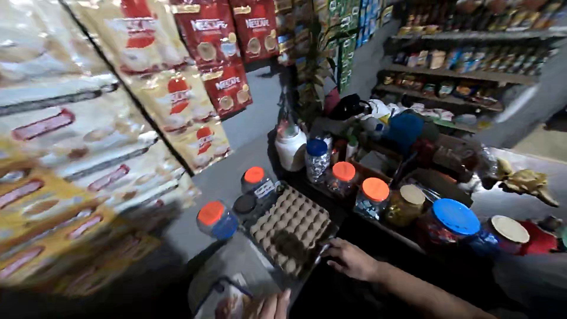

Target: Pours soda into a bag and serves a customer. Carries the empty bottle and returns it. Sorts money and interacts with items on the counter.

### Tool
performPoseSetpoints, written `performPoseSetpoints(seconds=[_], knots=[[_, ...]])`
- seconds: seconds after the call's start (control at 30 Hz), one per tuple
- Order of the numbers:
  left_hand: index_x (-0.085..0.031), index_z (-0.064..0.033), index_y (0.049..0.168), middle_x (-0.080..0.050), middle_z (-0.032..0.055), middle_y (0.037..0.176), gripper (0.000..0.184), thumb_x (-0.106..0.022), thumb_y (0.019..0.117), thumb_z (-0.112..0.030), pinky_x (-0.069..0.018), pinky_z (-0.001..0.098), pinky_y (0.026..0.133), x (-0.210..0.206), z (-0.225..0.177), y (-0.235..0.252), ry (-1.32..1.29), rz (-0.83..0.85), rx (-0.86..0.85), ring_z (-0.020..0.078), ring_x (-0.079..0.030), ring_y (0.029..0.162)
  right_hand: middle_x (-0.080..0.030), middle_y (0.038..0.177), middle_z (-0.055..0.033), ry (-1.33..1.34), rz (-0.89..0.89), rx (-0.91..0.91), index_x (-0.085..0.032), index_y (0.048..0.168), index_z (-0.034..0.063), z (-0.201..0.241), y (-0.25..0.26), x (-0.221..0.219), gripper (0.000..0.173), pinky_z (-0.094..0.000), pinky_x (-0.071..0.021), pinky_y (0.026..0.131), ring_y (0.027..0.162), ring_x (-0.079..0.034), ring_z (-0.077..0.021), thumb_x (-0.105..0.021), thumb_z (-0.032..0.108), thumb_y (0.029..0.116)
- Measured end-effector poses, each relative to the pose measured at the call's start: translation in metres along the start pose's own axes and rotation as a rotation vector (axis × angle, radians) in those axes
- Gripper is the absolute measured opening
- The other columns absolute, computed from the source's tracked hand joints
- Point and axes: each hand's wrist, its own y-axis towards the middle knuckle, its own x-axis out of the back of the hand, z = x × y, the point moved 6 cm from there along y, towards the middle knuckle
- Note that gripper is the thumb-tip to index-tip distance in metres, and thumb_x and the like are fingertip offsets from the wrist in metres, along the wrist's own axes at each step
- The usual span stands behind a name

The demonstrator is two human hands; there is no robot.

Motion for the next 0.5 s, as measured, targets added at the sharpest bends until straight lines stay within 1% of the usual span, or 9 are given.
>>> performPoseSetpoints(seconds=[0.03,0.07,0.1,0.13,0.17,0.23,0.33,0.4,0.5], knots=[[-0.076,0.0042,0.096,-0.076,0.0163,0.090,0.027,-0.060,0.0991,-0.017,-0.0600,0.0446,0.079,-0.014,0.008,0.041,-0.042,0.042,-0.002,0.0293,-0.075,0.084,-0.060,0.142,-0.0176,-0.008,-0.028,-0.019,-0.072,0.124,0.0056,-0.004,0.016,0.014,0.028,-0.0488,-0.0417,0.115,0.133,-0.055,-0.0344,-0.061,0.018,0.1013],[-0.070,0.0045,0.122,-0.073,0.0198,0.114,0.029,-0.059,0.0987,-0.009,-0.0566,0.0500,0.093,-0.031,0.018,0.082,-0.108,0.125,0.014,0.0348,-0.071,0.105,-0.060,0.141,-0.0172,-0.021,-0.036,-0.041,-0.073,0.123,0.0060,-0.008,0.034,0.029,0.027,-0.0499,-0.0414,0.115,0.132,-0.055,-0.0347,-0.061,0.018,0.1011],[-0.054,0.0013,0.144,-0.061,0.0221,0.139,0.048,-0.059,0.0969,-0.004,-0.0485,0.0547,0.106,-0.048,0.030,0.122,-0.143,0.224,0.031,0.0392,-0.059,0.127,-0.060,0.142,-0.0172,-0.033,-0.039,-0.064,-0.072,0.124,0.0064,-0.009,0.054,0.043,0.027,-0.0512,-0.0405,0.115,0.133,-0.055,-0.0353,-0.061,0.017,0.1010],[-0.044,-0.0034,0.153,-0.047,0.0230,0.153,0.061,-0.063,0.0946,-0.005,-0.0427,0.0571,0.111,-0.063,0.042,0.162,-0.155,0.304,0.053,0.0415,-0.048,0.139,-0.060,0.142,-0.0176,-0.051,-0.056,-0.066,-0.071,0.125,0.0059,-0.009,0.077,0.056,0.028,-0.0528,-0.0405,0.114,0.133,-0.054,-0.0367,-0.062,0.017,0.1006],[-0.043,-0.0060,0.154,-0.041,0.0226,0.157,0.065,-0.068,0.0940,-0.009,-0.0406,0.0562,0.114,-0.077,0.054,0.202,-0.161,0.362,0.084,0.0410,-0.043,0.143,-0.058,0.144,-0.0170,-0.084,-0.071,-0.065,-0.070,0.127,0.0066,-0.008,0.101,0.070,0.029,-0.0537,-0.0410,0.113,0.133,-0.053,-0.0371,-0.061,0.018,0.1012],[-0.048,-0.0025,0.150,-0.043,0.0253,0.154,0.060,-0.069,0.0963,-0.020,-0.0386,0.0550,0.115,-0.103,0.073,0.275,-0.157,0.442,0.123,0.0414,-0.043,0.142,-0.056,0.146,-0.0181,-0.151,-0.132,-0.043,-0.068,0.130,0.0053,-0.004,0.151,0.098,0.033,-0.0562,-0.0429,0.110,0.133,-0.053,-0.0392,-0.062,0.018,0.1000],[-0.053,0.0033,0.143,-0.053,0.0276,0.145,0.044,-0.057,0.1042,-0.018,-0.0408,0.0523,0.114,-0.149,0.098,0.365,-0.163,0.479,0.150,0.0409,-0.051,0.135,-0.055,0.149,-0.0163,-0.264,-0.233,-0.035,-0.067,0.131,0.0050,-0.002,0.221,0.136,0.034,-0.0567,-0.0430,0.109,0.135,-0.052,-0.0377,-0.061,0.017,0.0999],[-0.055,0.0040,0.141,-0.056,0.0273,0.141,0.039,-0.052,0.1057,-0.014,-0.0429,0.0511,0.112,-0.182,0.116,0.406,-0.152,0.464,0.185,0.0397,-0.055,0.131,-0.054,0.150,-0.0153,-0.345,-0.275,-0.062,-0.067,0.130,0.0040,-0.001,0.258,0.155,0.032,-0.0563,-0.0409,0.112,0.139,-0.050,-0.0360,-0.058,0.014,0.1008],[-0.055,0.0049,0.140,-0.058,0.0284,0.138,0.043,-0.058,0.1035,-0.017,-0.0435,0.0541,0.110,-0.221,0.129,0.442,-0.146,0.422,0.203,0.0413,-0.057,0.129,-0.047,0.156,-0.0139,-0.440,-0.278,-0.159,-0.062,0.138,0.0051,-0.004,0.301,0.184,0.039,-0.0575,-0.0331,0.117,0.147,-0.040,-0.0338,-0.058,0.012,0.0999]])
